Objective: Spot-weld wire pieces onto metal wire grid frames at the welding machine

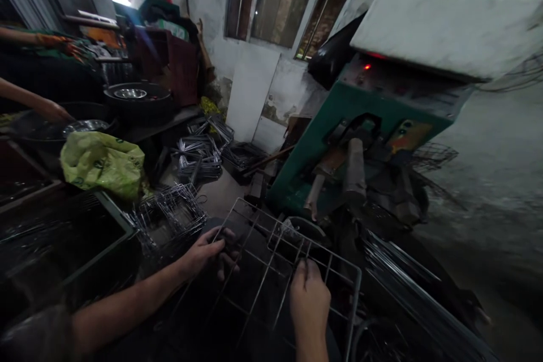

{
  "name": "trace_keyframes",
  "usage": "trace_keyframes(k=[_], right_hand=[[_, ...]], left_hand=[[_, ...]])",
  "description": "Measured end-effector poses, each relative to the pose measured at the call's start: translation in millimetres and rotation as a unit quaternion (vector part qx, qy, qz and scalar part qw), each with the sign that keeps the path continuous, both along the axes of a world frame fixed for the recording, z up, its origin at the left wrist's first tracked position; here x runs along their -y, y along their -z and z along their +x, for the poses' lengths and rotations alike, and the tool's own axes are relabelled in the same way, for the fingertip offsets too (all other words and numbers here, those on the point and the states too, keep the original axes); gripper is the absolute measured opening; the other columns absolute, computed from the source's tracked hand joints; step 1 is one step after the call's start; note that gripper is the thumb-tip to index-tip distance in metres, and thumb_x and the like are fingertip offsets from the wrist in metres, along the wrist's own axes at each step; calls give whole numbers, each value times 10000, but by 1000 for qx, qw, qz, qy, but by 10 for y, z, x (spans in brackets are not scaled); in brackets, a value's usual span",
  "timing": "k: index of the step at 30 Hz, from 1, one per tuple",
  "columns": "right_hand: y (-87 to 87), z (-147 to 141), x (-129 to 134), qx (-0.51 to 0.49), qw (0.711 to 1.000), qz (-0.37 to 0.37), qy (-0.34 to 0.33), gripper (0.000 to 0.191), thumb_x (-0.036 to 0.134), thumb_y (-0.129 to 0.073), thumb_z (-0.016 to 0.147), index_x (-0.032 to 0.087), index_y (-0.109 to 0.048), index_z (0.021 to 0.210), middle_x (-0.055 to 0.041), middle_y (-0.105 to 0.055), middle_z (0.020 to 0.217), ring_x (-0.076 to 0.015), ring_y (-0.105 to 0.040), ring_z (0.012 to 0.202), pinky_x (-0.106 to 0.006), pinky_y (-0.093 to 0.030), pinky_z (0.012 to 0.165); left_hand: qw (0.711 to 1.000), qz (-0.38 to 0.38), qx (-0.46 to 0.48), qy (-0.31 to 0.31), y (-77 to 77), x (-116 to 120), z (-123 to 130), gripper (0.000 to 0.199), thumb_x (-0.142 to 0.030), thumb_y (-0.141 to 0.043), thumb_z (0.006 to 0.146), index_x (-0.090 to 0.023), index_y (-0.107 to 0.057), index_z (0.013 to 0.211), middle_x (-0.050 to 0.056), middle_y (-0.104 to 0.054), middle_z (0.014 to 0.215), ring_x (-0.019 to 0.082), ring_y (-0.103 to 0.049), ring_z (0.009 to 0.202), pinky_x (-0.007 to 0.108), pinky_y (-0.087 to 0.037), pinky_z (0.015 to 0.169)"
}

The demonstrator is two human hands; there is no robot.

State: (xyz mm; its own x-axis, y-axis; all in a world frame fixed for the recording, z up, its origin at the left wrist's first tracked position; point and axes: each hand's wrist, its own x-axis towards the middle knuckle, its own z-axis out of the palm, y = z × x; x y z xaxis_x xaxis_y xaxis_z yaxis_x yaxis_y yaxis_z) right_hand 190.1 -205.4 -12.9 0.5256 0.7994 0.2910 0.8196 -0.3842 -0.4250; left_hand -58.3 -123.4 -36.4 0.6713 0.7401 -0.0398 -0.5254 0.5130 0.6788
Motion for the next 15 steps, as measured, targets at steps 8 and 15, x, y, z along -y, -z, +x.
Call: trace_keyframes(k=[8,15], right_hand=[[-60,112,-255,-35,999,-14,-10,461,420,-283,806,119,-625,875,-176,-648,832,-261,-598,760,-338,-433,665],[13,362,-413,-4,999,-44,-19,406,367,-304,819,145,-641,856,-146,-667,851,-242,-606,770,-316,-430,668]], left_hand=[[1000,-12,-3,-25,20,-56,166,306,-337,-564,855,-173,-424,1071,98,-670,833,275,-696,704,267,-521,451],[999,-37,6,-35,67,-124,391,354,-354,-592,832,-168,-418,1078,91,-666,814,269,-696,678,249,-503,435]])
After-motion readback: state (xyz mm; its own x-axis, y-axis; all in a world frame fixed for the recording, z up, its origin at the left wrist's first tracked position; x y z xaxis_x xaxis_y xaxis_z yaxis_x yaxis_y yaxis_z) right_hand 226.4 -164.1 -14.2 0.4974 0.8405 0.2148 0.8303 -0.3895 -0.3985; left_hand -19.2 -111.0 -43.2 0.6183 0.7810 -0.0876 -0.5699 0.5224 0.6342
